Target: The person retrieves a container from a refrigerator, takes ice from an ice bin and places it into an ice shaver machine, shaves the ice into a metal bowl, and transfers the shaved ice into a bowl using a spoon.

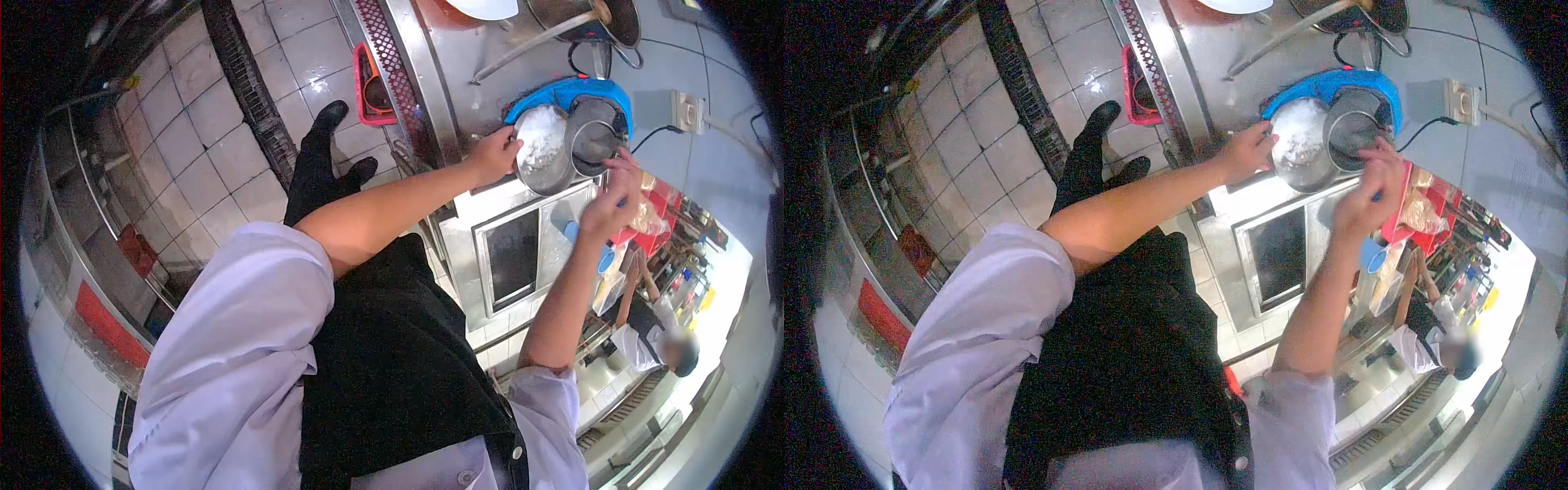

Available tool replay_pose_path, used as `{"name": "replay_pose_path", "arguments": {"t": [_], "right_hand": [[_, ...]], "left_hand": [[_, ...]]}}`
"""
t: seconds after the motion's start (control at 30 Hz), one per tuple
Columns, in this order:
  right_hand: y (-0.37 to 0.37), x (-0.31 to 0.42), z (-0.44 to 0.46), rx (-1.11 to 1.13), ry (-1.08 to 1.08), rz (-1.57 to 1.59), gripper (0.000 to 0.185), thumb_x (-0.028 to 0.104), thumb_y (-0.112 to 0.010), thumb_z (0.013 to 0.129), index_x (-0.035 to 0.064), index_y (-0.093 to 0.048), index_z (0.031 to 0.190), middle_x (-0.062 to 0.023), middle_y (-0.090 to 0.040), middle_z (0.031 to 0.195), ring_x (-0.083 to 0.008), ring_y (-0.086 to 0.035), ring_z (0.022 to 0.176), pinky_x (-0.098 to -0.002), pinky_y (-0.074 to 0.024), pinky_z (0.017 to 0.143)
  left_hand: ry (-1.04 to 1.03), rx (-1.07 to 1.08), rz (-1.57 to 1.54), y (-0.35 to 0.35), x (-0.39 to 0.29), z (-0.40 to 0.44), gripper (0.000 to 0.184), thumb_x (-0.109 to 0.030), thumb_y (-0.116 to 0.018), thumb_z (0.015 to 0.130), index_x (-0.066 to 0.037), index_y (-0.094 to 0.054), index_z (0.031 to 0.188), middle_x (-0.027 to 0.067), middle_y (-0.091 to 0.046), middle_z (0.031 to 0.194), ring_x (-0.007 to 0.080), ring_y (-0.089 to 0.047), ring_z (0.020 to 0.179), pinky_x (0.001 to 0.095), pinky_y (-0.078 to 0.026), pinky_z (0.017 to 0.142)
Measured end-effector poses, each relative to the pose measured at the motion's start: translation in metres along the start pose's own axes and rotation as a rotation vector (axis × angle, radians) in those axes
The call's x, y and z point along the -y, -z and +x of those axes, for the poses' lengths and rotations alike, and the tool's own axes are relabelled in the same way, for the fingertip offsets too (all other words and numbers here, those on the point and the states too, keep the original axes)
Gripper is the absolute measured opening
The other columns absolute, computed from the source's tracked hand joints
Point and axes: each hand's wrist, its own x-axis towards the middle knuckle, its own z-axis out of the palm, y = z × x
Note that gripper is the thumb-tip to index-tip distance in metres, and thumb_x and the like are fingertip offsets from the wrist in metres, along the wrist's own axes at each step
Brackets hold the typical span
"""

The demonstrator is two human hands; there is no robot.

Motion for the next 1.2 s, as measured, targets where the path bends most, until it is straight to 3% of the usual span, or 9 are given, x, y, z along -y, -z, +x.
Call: {"name": "replay_pose_path", "arguments": {"t": [0.1,0.3,0.43,0.83,0.9,1.0,1.1,1.17,1.2], "right_hand": [[0.034,0.022,0.018,0.089,-0.235,0.068,0.033,0.017,-0.051,0.101,-0.0001,-0.065,0.076,-0.0115,-0.072,0.107,-0.03,-0.065,0.109,-0.0419,-0.0422,0.1],[0.029,0.009,0.026,0.49,0.059,-0.241,0.048,0.025,-0.049,0.106,-0.0007,-0.06,0.067,-0.0192,-0.064,0.076,-0.0397,-0.064,0.089,-0.0426,-0.0454,0.093],[0.004,0.017,0.017,0.382,0.14,-0.174,0.048,0.018,-0.044,0.107,0.0013,-0.047,0.062,-0.0113,-0.044,0.061,-0.029,-0.047,0.062,-0.0415,-0.039,0.074],[0.001,0.015,0.002,0.435,0.216,-0.261,0.041,0.015,-0.048,0.103,0.002,-0.054,0.065,-0.0166,-0.049,0.064,-0.038,-0.052,0.066,-0.048,-0.0407,0.078],[0.002,0.013,0.003,0.445,0.215,-0.262,0.041,0.015,-0.048,0.103,0.0021,-0.053,0.065,-0.0166,-0.049,0.064,-0.038,-0.052,0.066,-0.0482,-0.0406,0.078],[0.012,0.009,0.004,0.448,0.247,-0.263,0.04,0.014,-0.047,0.103,0.0019,-0.052,0.066,-0.0158,-0.049,0.064,-0.0368,-0.051,0.066,-0.0471,-0.0405,0.077],[0.031,-0.001,0.021,0.442,0.202,-0.178,0.038,0.014,-0.048,0.102,0.0011,-0.052,0.067,-0.0156,-0.048,0.065,-0.0357,-0.05,0.066,-0.0462,-0.0405,0.076],[0.052,-0.004,0.033,0.322,-0.546,0.101,0.036,0.015,-0.05,0.102,0.0008,-0.053,0.069,-0.015,-0.049,0.066,-0.034,-0.049,0.065,-0.0454,-0.0405,0.075],[0.051,0.002,0.037,0.322,-0.55,0.104,0.036,0.015,-0.05,0.102,0.0008,-0.053,0.069,-0.015,-0.049,0.066,-0.034,-0.049,0.065,-0.0454,-0.0405,0.075]], "left_hand": [[0.008,-0.029,-0.055,-0.007,-0.004,-0.008,0.051,-0.03,-0.056,0.107,0.003,-0.046,0.145,0.0193,-0.063,0.125,0.0217,-0.068,0.095,0.0349,-0.064,0.077],[0.049,0.005,-0.054,-0.008,0.002,-0.004,0.053,-0.03,-0.055,0.107,0.002,-0.043,0.147,0.0192,-0.062,0.126,0.0228,-0.068,0.096,0.0375,-0.065,0.078],[0.115,0.004,-0.059,-0.008,-0.007,-0.007,0.053,-0.03,-0.055,0.107,0.002,-0.042,0.147,0.0179,-0.062,0.12,0.0224,-0.066,0.099,0.0382,-0.065,0.08],[0.19,-0.05,-0.38,-0.034,0.025,-0.028,0.064,-0.027,-0.072,0.099,0.004,-0.039,0.143,0.0212,-0.054,0.137,0.0262,-0.062,0.118,0.0401,-0.059,0.094],[0.074,-0.123,0.254,-0.032,0.024,-0.024,0.067,-0.038,-0.076,0.095,0.003,-0.045,0.138,0.021,-0.062,0.126,0.0241,-0.066,0.109,0.0354,-0.058,0.086],[0.231,-0.221,0.055,-0.023,-0.032,-0.024,0.055,-0.041,-0.068,0.1,0.003,-0.052,0.128,0.017,-0.069,0.1,0.023,-0.069,0.085,0.0362,-0.058,0.072],[0.191,-0.091,-0.005,-0.012,-0.015,-0.01,0.057,-0.035,-0.068,0.101,0.004,-0.045,0.135,0.0188,-0.067,0.109,0.0241,-0.069,0.094,0.0391,-0.059,0.078],[0.145,-0.109,-0.117,-0.016,0.014,-0.013,0.061,-0.034,-0.07,0.099,0.005,-0.041,0.137,0.0205,-0.063,0.117,0.0254,-0.067,0.1,0.0394,-0.059,0.082],[0.102,-0.113,-0.227,-0.018,0.026,-0.014,0.066,-0.033,-0.072,0.098,0.005,-0.036,0.139,0.0222,-0.059,0.125,0.0266,-0.066,0.106,0.0397,-0.058,0.087]]}}
